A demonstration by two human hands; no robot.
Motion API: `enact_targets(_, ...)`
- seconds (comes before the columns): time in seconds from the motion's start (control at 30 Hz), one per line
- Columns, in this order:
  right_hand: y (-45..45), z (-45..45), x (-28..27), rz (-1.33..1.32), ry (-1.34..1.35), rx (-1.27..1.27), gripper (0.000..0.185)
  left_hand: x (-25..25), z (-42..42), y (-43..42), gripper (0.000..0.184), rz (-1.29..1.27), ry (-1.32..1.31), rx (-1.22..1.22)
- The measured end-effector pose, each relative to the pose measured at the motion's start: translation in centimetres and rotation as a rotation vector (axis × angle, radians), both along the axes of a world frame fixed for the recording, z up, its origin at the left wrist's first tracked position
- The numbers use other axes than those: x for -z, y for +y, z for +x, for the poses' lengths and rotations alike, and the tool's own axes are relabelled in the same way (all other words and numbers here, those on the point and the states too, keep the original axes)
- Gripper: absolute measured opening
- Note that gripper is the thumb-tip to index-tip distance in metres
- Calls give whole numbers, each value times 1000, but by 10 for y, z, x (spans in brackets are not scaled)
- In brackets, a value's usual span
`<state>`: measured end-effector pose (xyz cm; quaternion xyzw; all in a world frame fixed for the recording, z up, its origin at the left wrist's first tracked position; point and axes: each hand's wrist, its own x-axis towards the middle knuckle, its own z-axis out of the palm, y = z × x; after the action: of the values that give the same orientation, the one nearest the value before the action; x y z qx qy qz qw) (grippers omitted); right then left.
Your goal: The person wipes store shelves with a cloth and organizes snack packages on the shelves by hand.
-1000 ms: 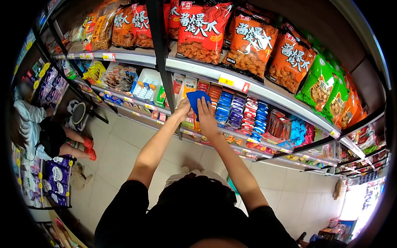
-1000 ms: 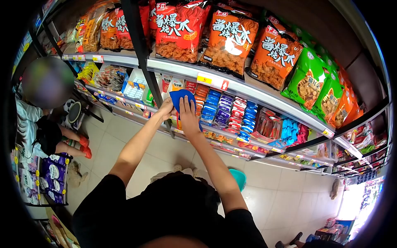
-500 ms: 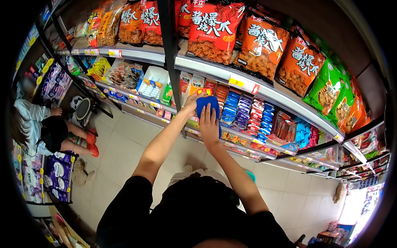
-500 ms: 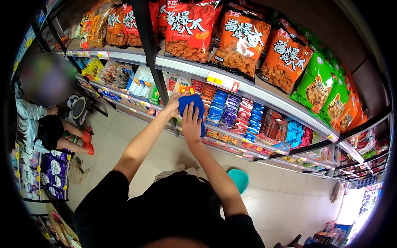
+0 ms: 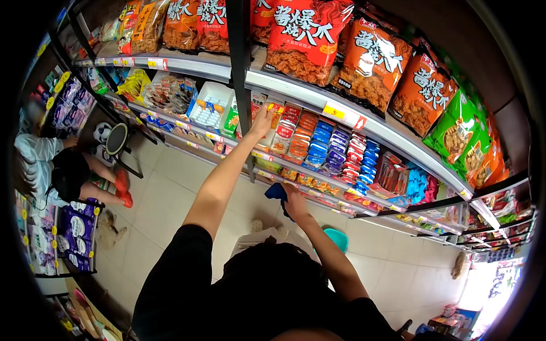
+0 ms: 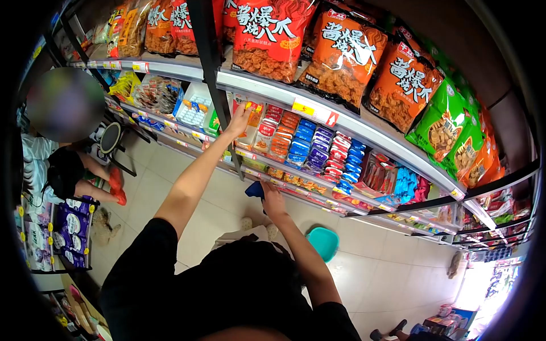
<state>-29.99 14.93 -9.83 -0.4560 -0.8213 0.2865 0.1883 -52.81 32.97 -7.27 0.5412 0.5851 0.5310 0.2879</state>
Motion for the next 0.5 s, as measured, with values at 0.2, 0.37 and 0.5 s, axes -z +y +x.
enact_targets(0.2, -3, 23, -2, -11, 55, 44, 58, 42, 2, 15, 29, 75, 42, -75)
enact_targets(0.37, -9, 39, -1, -41, -24, 76, 58, 46, 0, 1, 26, -403, -207, 66)
enact_targets(0.5, -14, 39, -8, -67, -58, 96, 60, 68, 1, 6, 25, -381, -192, -76)
